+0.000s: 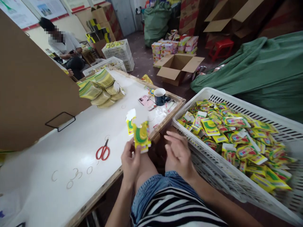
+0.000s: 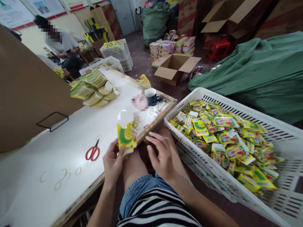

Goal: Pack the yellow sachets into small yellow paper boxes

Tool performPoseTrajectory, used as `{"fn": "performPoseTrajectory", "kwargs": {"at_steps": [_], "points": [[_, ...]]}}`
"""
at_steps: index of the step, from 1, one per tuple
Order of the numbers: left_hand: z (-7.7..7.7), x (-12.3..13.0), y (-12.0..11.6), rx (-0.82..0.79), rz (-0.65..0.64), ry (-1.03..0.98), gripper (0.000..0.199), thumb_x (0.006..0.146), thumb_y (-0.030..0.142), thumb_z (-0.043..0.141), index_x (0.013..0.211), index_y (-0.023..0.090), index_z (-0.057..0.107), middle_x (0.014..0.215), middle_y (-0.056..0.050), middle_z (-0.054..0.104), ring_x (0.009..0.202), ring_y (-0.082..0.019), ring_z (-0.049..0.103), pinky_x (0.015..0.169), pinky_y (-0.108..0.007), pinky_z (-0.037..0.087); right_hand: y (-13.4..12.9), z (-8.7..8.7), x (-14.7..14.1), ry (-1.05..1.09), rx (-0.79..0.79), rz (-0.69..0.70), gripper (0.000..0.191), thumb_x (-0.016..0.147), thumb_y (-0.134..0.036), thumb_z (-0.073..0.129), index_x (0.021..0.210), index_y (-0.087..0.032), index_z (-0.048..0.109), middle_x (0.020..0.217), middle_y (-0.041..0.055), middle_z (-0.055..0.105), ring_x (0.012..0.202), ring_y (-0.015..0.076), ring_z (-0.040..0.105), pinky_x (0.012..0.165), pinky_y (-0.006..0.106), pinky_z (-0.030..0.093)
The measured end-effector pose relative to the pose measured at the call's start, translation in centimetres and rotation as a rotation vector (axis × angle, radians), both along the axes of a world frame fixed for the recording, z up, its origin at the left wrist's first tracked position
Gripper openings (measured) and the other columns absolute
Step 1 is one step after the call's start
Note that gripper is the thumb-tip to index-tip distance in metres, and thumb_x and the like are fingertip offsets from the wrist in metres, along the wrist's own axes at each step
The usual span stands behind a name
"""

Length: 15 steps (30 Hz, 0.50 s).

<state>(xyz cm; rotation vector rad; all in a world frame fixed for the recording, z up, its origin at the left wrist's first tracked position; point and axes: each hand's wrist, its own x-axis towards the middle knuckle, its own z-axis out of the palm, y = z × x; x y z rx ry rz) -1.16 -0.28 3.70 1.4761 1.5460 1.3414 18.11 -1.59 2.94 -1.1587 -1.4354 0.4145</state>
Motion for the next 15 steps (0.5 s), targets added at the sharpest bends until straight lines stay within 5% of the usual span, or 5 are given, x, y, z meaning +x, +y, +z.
{"fn": "performPoseTrajectory", "kwargs": {"at_steps": [4, 8, 15], "points": [[0.0, 2.1, -2.9, 0.071, -0.194, 0.057, 0.030, 0.092, 0.027, 0.061, 0.121, 0.025, 0.068, 0.095, -0.005, 0.067, 0.084, -0.018, 0.060, 0.080, -0.030, 0.048, 0.0, 0.8, -1.9, -0.134, 0.026, 0.188, 0.056, 0.093, -0.020, 0.056, 0.146, -0.025, 0.040, 0.141, 0.0147, 0.053, 0.125, 0.0298, 0.054, 0.099, 0.048, 0.047], [-0.5, 2.1, -3.3, 0.044, -0.248, 0.026, 0.029, 0.091, 0.027, 0.063, 0.119, 0.026, 0.071, 0.100, -0.006, 0.070, 0.091, -0.020, 0.062, 0.084, -0.032, 0.050, 0.0, 0.2, -2.2, 0.028, -0.111, 0.227, 0.047, 0.094, -0.022, 0.055, 0.140, -0.025, 0.043, 0.124, 0.0129, 0.059, 0.097, 0.0227, 0.062, 0.081, 0.037, 0.055], [-1.5, 1.9, -2.1, -0.410, -0.535, -0.551, 0.054, 0.081, 0.060, 0.067, 0.113, 0.017, 0.075, 0.100, -0.014, 0.076, 0.102, -0.031, 0.069, 0.091, -0.044, 0.053, -0.7, -0.4, -2.5, 0.247, -0.189, 0.288, 0.024, 0.092, -0.026, 0.058, 0.115, -0.024, 0.051, 0.099, 0.0053, 0.060, 0.084, 0.0173, 0.061, 0.074, 0.029, 0.054]]}}
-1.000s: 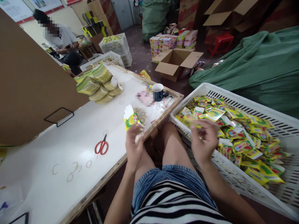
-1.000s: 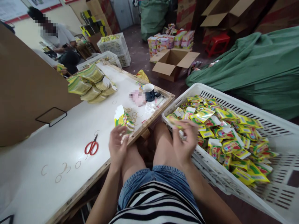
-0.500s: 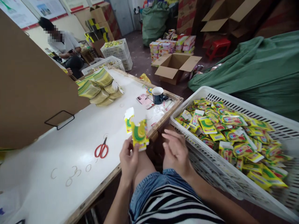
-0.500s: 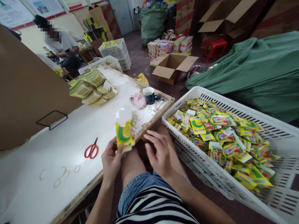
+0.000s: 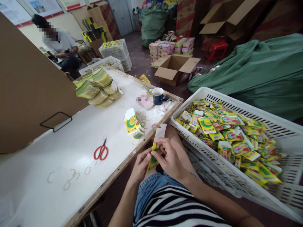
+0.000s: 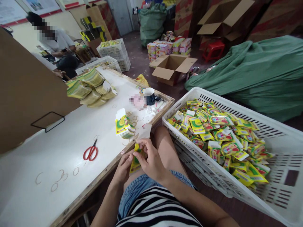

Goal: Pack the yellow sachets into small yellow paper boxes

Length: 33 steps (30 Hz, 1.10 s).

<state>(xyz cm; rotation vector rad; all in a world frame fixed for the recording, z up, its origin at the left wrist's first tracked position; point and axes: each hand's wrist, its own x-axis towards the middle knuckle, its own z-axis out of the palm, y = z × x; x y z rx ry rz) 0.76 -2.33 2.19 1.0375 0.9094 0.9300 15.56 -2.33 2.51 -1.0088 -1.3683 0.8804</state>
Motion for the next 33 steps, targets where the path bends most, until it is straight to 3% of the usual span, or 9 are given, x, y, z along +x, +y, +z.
{"fn": "performPoseTrajectory", "kwargs": {"at_steps": [4, 9, 13, 18, 23, 27, 30, 33], "points": [[-0.4, 0.4, 0.0, -0.122, -0.032, -0.120, 0.055, 0.076, 0.056, 0.075, 0.113, 0.015, 0.074, 0.098, -0.013, 0.077, 0.100, -0.032, 0.071, 0.089, -0.043, 0.054, -0.3, 0.0, -0.2, 0.011, -0.030, 0.044, 0.019, 0.093, -0.028, 0.057, 0.111, -0.023, 0.054, 0.088, 0.0023, 0.057, 0.074, 0.0153, 0.058, 0.067, 0.027, 0.052], [-0.9, 0.9, -0.1, -0.121, 0.183, -0.112, 0.052, 0.076, 0.052, 0.076, 0.113, 0.016, 0.072, 0.094, -0.011, 0.078, 0.093, -0.028, 0.073, 0.084, -0.040, 0.057, -0.3, -0.3, 0.5, -0.051, -0.041, -0.220, 0.031, 0.089, -0.032, 0.062, 0.118, -0.023, 0.056, 0.108, 0.0077, 0.058, 0.080, 0.0178, 0.055, 0.074, 0.032, 0.052], [-1.2, 1.2, 0.3, -0.066, 0.291, -0.042, 0.048, 0.078, 0.052, 0.074, 0.109, 0.015, 0.071, 0.093, -0.010, 0.078, 0.090, -0.026, 0.073, 0.080, -0.038, 0.059, -0.1, -1.3, 1.0, -0.029, -0.198, -0.041, 0.020, 0.094, -0.038, 0.056, 0.098, -0.021, 0.063, 0.091, 0.0066, 0.066, 0.077, 0.0195, 0.060, 0.068, 0.030, 0.051], [-1.0, 1.2, 0.3, 0.084, 0.266, 0.158, 0.044, 0.081, 0.048, 0.073, 0.109, 0.016, 0.067, 0.101, -0.012, 0.077, 0.094, -0.025, 0.073, 0.086, -0.038, 0.058, 0.4, -2.4, 1.3, -0.002, -0.280, -0.079, 0.023, 0.092, -0.041, 0.058, 0.094, -0.019, 0.063, 0.080, 0.0041, 0.065, 0.065, 0.0168, 0.058, 0.059, 0.027, 0.049], [-0.5, 0.6, -0.2, 0.154, 0.246, 0.167, 0.070, 0.085, 0.034, 0.073, 0.144, 0.027, 0.035, 0.108, -0.008, 0.074, 0.099, -0.021, 0.071, 0.090, -0.036, 0.055, 0.7, -2.3, 2.0, 0.070, -0.197, 0.002, 0.039, 0.091, -0.034, 0.061, 0.127, -0.023, 0.051, 0.097, 0.0050, 0.065, 0.073, 0.0155, 0.061, 0.063, 0.026, 0.053], [0.2, 0.0, -0.2, 0.166, 0.126, 0.166, 0.054, 0.086, 0.032, 0.071, 0.135, 0.024, 0.049, 0.112, -0.009, 0.072, 0.105, -0.022, 0.069, 0.093, -0.036, 0.054, 0.9, -1.8, 3.1, -0.008, -0.144, 0.160, 0.034, 0.094, -0.031, 0.058, 0.126, -0.022, 0.056, 0.101, 0.0062, 0.065, 0.079, 0.0160, 0.063, 0.068, 0.026, 0.053], [0.4, -0.4, -0.1, 0.144, 0.058, 0.112, 0.043, 0.084, 0.028, 0.073, 0.123, 0.022, 0.057, 0.105, -0.008, 0.073, 0.096, -0.021, 0.071, 0.084, -0.031, 0.056, 1.2, -1.4, 4.0, -0.033, -0.164, 0.289, 0.025, 0.095, -0.034, 0.055, 0.115, -0.020, 0.061, 0.094, 0.0043, 0.066, 0.079, 0.0162, 0.063, 0.067, 0.026, 0.051], [0.2, -0.5, -0.1, 0.114, 0.016, 0.066, 0.036, 0.082, 0.025, 0.076, 0.113, 0.021, 0.059, 0.101, -0.006, 0.073, 0.089, -0.019, 0.070, 0.077, -0.028, 0.056, 1.6, -1.2, 4.3, -0.070, -0.160, 0.316, 0.020, 0.098, -0.036, 0.052, 0.098, -0.020, 0.064, 0.085, 0.0029, 0.065, 0.076, 0.0163, 0.061, 0.066, 0.026, 0.049]]}}
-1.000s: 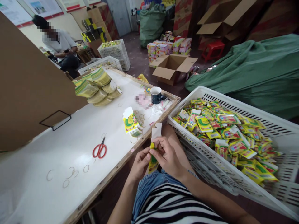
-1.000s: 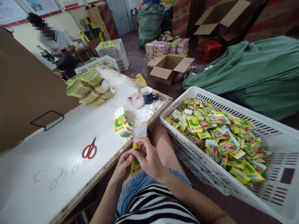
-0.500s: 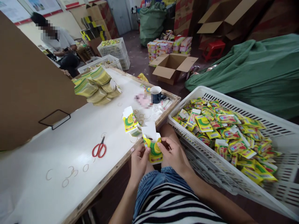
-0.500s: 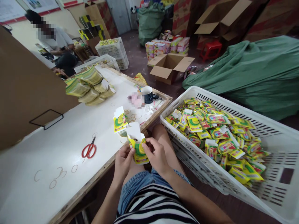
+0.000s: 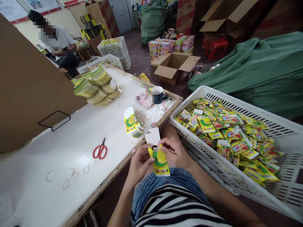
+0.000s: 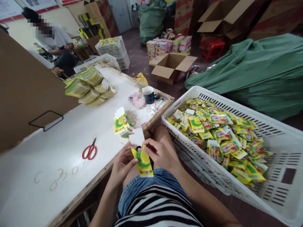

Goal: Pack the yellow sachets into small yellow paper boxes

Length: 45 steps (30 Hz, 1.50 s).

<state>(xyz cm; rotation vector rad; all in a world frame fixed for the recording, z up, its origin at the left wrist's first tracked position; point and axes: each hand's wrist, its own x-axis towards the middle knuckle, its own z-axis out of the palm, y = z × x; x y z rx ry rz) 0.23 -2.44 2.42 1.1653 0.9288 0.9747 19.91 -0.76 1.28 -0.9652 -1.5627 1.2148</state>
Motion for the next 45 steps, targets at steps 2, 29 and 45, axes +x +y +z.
{"fn": "performPoseTrajectory", "kwargs": {"at_steps": [2, 29, 45], "points": [[-0.2, 0.1, -0.1, -0.023, -0.013, -0.013, 0.038, 0.081, 0.026, 0.076, 0.114, 0.022, 0.057, 0.101, -0.006, 0.073, 0.089, -0.019, 0.070, 0.077, -0.028, 0.055, 0.2, -0.1, -0.1, -0.009, 0.051, -0.036, 0.022, 0.098, -0.036, 0.052, 0.088, -0.020, 0.064, 0.084, 0.0038, 0.064, 0.079, 0.0176, 0.061, 0.070, 0.028, 0.049], [-1.4, 0.7, 0.8, 0.036, 0.081, 0.145, 0.046, 0.087, 0.024, 0.066, 0.132, 0.021, 0.055, 0.118, -0.009, 0.072, 0.106, -0.022, 0.069, 0.093, -0.034, 0.055, 0.6, -1.3, -0.7, -0.396, 0.034, -0.113, 0.027, 0.093, -0.025, 0.055, 0.119, -0.019, 0.055, 0.069, -0.0009, 0.066, 0.060, 0.0185, 0.062, 0.058, 0.027, 0.042], [0.2, -3.1, 8.8, 0.300, 0.800, 0.926, 0.044, 0.083, 0.033, 0.062, 0.122, 0.013, 0.055, 0.121, -0.018, 0.064, 0.114, -0.028, 0.060, 0.099, -0.044, 0.047, 0.7, 1.7, 5.2, -0.374, 0.548, -1.028, 0.006, 0.086, -0.025, 0.069, 0.086, -0.020, 0.065, 0.097, 0.0088, 0.061, 0.103, 0.0270, 0.058, 0.097, 0.050, 0.044]]}}
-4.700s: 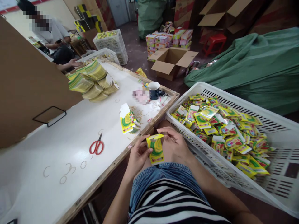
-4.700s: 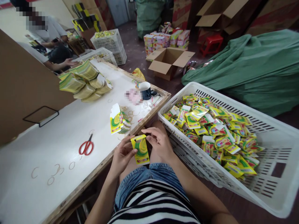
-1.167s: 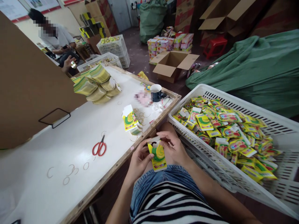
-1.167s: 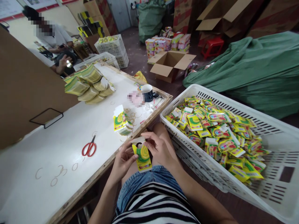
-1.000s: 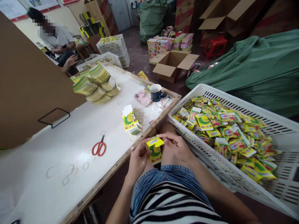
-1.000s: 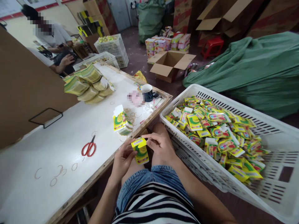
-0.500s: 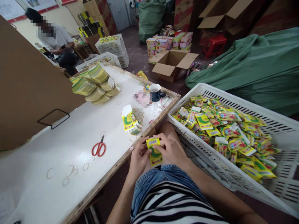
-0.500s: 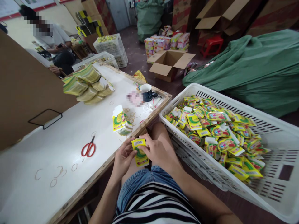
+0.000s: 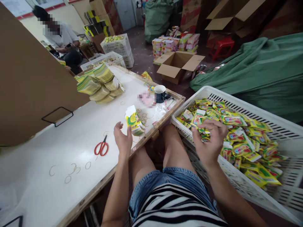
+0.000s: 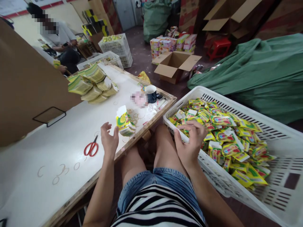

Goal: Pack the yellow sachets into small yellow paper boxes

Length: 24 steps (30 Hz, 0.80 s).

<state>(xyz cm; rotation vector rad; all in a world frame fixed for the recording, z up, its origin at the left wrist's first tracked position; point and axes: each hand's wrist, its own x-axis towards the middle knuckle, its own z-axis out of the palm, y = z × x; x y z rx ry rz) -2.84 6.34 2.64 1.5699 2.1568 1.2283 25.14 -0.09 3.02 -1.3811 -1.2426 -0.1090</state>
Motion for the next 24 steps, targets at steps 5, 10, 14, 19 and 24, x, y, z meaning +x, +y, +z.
{"fn": "performPoseTrajectory", "kwargs": {"at_steps": [5, 10, 14, 19, 24], "points": [[-0.3, -2.8, 2.3, -0.239, -0.012, -0.029, 0.022, 0.076, 0.039, 0.065, 0.072, 0.018, 0.061, 0.064, -0.002, 0.063, 0.061, -0.019, 0.059, 0.063, -0.032, 0.047, -0.4, -1.0, -1.8, 0.071, -0.069, 0.207, 0.005, 0.091, -0.021, 0.060, 0.086, -0.023, 0.062, 0.091, 0.0054, 0.062, 0.094, 0.0235, 0.060, 0.087, 0.043, 0.049], [1.3, -1.5, -1.0, -0.039, -0.062, -0.072, 0.018, 0.081, 0.036, 0.059, 0.075, 0.019, 0.055, 0.069, -0.001, 0.062, 0.065, -0.017, 0.059, 0.063, -0.027, 0.045, -1.1, -0.9, -4.9, 0.190, -0.116, 0.356, 0.010, 0.094, -0.019, 0.054, 0.097, -0.024, 0.062, 0.094, 0.0058, 0.067, 0.093, 0.0218, 0.063, 0.083, 0.038, 0.052], [1.5, 1.4, -5.0, 0.008, -0.509, -0.152, 0.014, 0.085, 0.032, 0.061, 0.080, 0.021, 0.055, 0.082, -0.002, 0.066, 0.075, -0.016, 0.062, 0.071, -0.025, 0.048, -0.7, 0.6, -7.1, 0.082, -0.182, 0.564, 0.032, 0.095, -0.022, 0.052, 0.126, -0.025, 0.056, 0.128, 0.0118, 0.064, 0.121, 0.0265, 0.058, 0.101, 0.047, 0.046], [0.2, 3.6, -7.8, -0.072, -0.780, -0.236, 0.017, 0.088, 0.025, 0.061, 0.075, 0.021, 0.051, 0.076, 0.000, 0.064, 0.065, -0.013, 0.057, 0.064, -0.022, 0.046, 0.2, 0.3, -7.7, 0.168, -0.310, 0.673, 0.038, 0.092, -0.025, 0.056, 0.129, -0.023, 0.052, 0.120, 0.0121, 0.064, 0.103, 0.0247, 0.062, 0.090, 0.041, 0.051], [-0.6, 4.1, -8.0, -0.273, -0.815, -0.706, 0.026, 0.086, 0.044, 0.066, 0.086, 0.019, 0.061, 0.088, -0.004, 0.069, 0.075, -0.016, 0.063, 0.067, -0.025, 0.051, -0.2, -0.2, -7.4, 0.379, -0.349, 0.723, 0.025, 0.087, -0.026, 0.061, 0.111, -0.022, 0.053, 0.095, 0.0044, 0.060, 0.082, 0.0174, 0.059, 0.074, 0.030, 0.052]]}}
